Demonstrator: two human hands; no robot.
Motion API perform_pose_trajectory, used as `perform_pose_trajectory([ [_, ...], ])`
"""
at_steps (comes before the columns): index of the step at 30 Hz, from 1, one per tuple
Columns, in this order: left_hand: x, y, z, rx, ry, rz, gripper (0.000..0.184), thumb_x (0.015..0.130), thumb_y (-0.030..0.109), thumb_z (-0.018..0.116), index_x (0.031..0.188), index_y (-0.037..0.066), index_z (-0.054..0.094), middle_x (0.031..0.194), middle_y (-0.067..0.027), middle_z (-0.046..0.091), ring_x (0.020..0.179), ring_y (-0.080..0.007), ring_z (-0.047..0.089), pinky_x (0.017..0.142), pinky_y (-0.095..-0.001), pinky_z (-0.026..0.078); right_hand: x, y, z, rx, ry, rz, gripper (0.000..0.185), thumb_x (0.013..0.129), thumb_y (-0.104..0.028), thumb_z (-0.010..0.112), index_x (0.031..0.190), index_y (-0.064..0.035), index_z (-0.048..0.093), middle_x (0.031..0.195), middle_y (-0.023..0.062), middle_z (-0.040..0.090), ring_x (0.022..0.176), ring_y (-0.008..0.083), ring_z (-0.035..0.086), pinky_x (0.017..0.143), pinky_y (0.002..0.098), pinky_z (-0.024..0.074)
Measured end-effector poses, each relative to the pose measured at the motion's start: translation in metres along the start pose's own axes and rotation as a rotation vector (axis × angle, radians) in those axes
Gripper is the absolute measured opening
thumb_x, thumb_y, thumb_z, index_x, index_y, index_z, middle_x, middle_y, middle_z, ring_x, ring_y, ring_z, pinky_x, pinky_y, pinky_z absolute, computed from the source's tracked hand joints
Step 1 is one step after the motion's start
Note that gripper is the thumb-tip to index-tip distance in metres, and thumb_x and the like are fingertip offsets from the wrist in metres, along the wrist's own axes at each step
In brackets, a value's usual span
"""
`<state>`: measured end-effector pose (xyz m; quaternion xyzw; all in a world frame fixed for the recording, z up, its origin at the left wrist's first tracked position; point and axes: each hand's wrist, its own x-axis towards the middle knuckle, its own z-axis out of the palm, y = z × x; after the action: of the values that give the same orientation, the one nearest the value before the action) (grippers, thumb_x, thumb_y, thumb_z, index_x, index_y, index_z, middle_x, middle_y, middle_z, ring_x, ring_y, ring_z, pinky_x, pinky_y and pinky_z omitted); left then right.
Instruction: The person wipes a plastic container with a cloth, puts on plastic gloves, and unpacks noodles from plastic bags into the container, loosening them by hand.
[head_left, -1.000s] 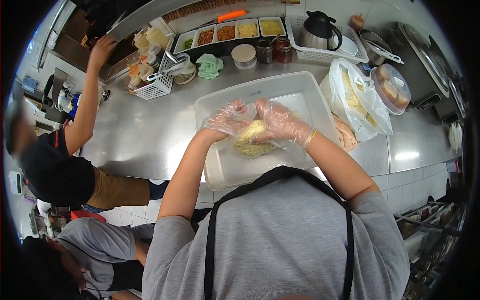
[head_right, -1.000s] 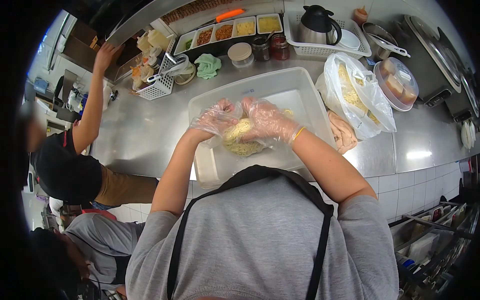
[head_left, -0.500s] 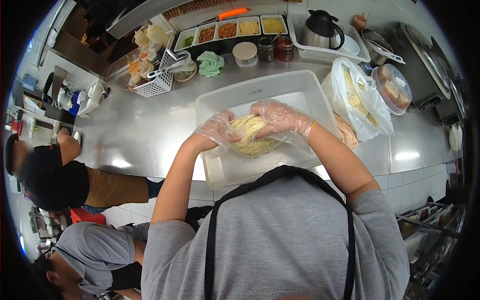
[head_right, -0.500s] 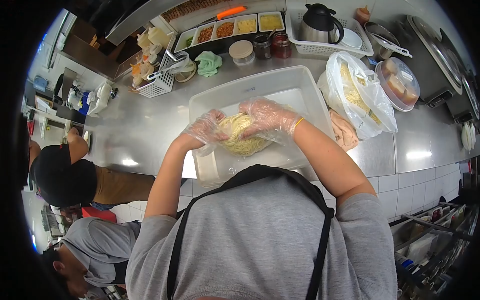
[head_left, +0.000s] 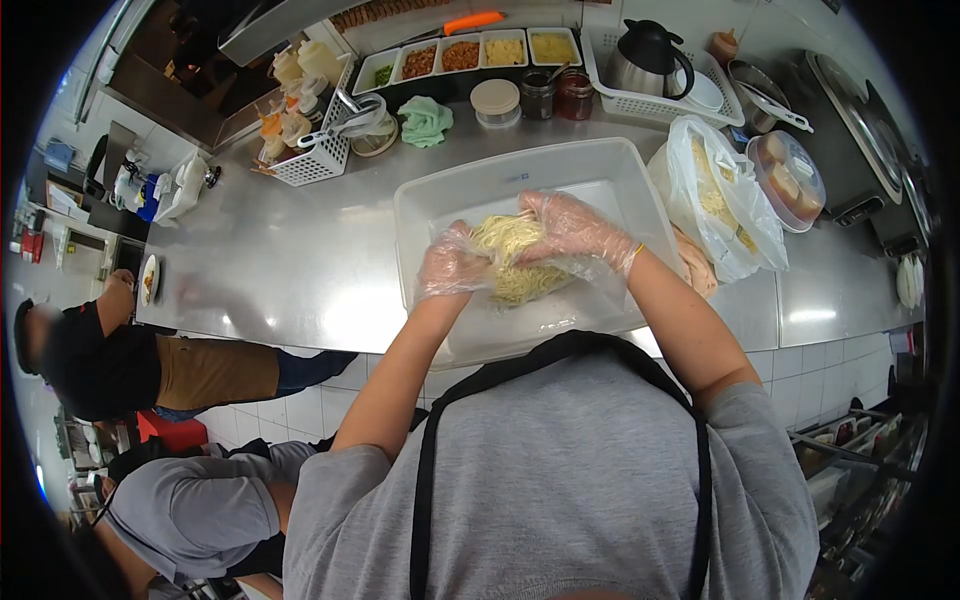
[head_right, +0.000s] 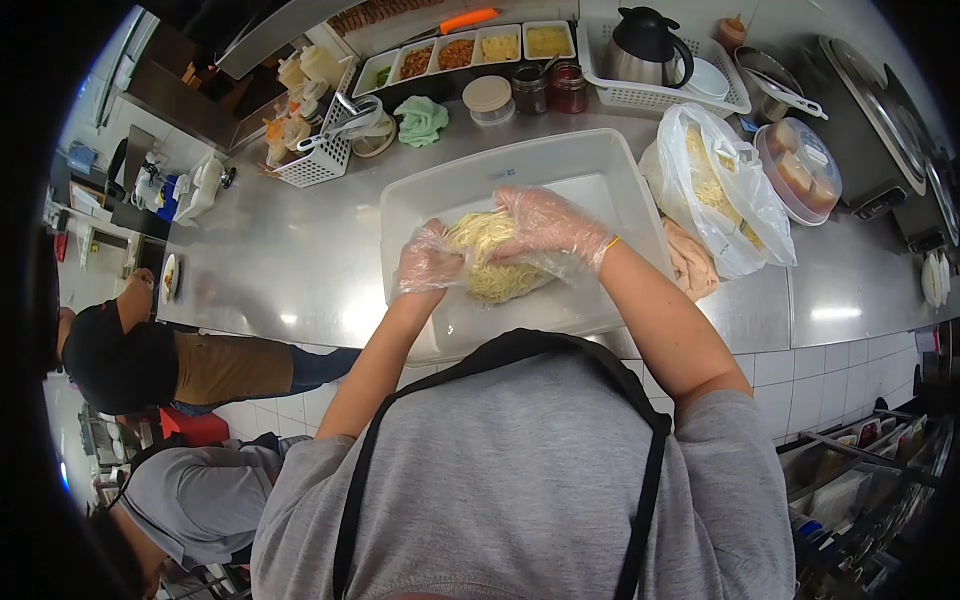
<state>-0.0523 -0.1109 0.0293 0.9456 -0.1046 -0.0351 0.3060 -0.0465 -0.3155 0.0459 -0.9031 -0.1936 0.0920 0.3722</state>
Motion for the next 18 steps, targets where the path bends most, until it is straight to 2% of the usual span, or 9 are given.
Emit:
perform_pose_trajectory([
  [2,-0.001,0.004,-0.005,-0.061,0.025,-0.014,0.027,0.067,0.019,0.067,0.084,0.005,0.052,0.078,-0.0145,0.059,0.07,-0.0293,0.057,0.065,-0.0364,0.045,-0.001,-0.001,-0.006,0.035,0.014,-0.001,0.053,0.053,-0.037,0.079,0.082,-0.0059,0.047,0.077,0.012,0.055,0.074,0.0273,0.054,0.066,0.0358,0.041],
  [5,0.0,0.017,-0.018,-0.089,-0.041,0.018,0.033,0.067,0.02,0.068,0.092,0.005,0.054,0.081,-0.0181,0.061,0.077,-0.0351,0.059,0.068,-0.0396,0.046,-0.003,-0.005,-0.02,0.007,-0.077,0.021,0.051,0.054,-0.037,0.08,0.079,-0.0054,0.048,0.073,0.01,0.056,0.071,0.0249,0.054,0.065,0.0344,0.041],
  [7,0.004,0.02,-0.023,-0.25,-0.207,-0.083,0.028,0.07,0.02,0.065,0.089,0.003,0.054,0.079,-0.0145,0.058,0.069,-0.0268,0.055,0.068,-0.0359,0.044,-0.004,-0.006,-0.027,0.188,-0.224,0.075,0.051,0.055,-0.04,0.079,0.078,-0.0045,0.051,0.071,0.0085,0.057,0.069,0.0222,0.054,0.064,0.034,0.0411],
  [8,0.011,0.012,-0.015,-0.25,-0.209,-0.086,0.028,0.07,0.02,0.065,0.089,0.003,0.054,0.079,-0.0145,0.058,0.069,-0.0268,0.055,0.068,-0.0359,0.044,-0.001,-0.002,-0.026,0.191,-0.227,0.077,0.051,0.055,-0.04,0.079,0.078,-0.0045,0.051,0.071,0.0085,0.057,0.069,0.0222,0.054,0.064,0.034,0.0411],
  [10,0.036,-0.008,0.008,-0.26,-0.306,-0.132,0.033,0.073,0.027,0.064,0.093,0.002,0.053,0.087,-0.0175,0.059,0.077,-0.0302,0.057,0.072,-0.0377,0.044,0.014,0.013,-0.017,0.074,-0.233,0.312,0.051,0.057,-0.044,0.076,0.079,-0.0031,0.055,0.072,0.0083,0.058,0.071,0.0208,0.054,0.064,0.0333,0.0416],
  [11,0.045,-0.003,0.011,-0.258,-0.307,-0.134,0.033,0.073,0.027,0.064,0.093,0.002,0.053,0.087,-0.0175,0.059,0.077,-0.0302,0.057,0.072,-0.0377,0.044,0.022,0.022,-0.013,0.078,-0.234,0.312,0.051,0.057,-0.044,0.076,0.079,-0.0031,0.055,0.072,0.0083,0.058,0.071,0.0208,0.054,0.064,0.0333,0.0416],
  [13,0.059,0.013,0.018,0.152,-0.259,-0.105,0.037,0.076,0.03,0.061,0.1,0.004,0.05,0.096,-0.0205,0.058,0.088,-0.0346,0.057,0.076,-0.04,0.044,0.038,0.036,-0.008,-0.04,-0.266,0.314,0.053,0.058,-0.046,0.074,0.082,-0.0016,0.058,0.076,0.0104,0.06,0.073,0.022,0.056,0.066,0.034,0.0427],
  [16,0.048,0.038,0.002,0.196,-0.251,0.078,0.038,0.078,0.033,0.057,0.103,0.006,0.047,0.101,-0.0225,0.057,0.095,-0.0374,0.055,0.078,-0.0417,0.043,0.035,0.03,-0.022,-0.086,-0.294,0.277,0.052,0.06,-0.043,0.073,0.088,-0.0012,0.06,0.082,0.0147,0.062,0.078,0.0261,0.058,0.07,0.0356,0.0438],
  [18,0.033,0.068,-0.013,0.194,-0.29,0.06,0.038,0.078,0.033,0.057,0.104,0.007,0.046,0.1,-0.0226,0.057,0.094,-0.0376,0.056,0.078,-0.0419,0.043,0.038,0.038,-0.02,-0.194,-0.282,0.239,0.051,0.063,-0.04,0.069,0.094,-0.0003,0.061,0.09,0.0176,0.062,0.084,0.0298,0.059,0.075,0.0367,0.0449],
])
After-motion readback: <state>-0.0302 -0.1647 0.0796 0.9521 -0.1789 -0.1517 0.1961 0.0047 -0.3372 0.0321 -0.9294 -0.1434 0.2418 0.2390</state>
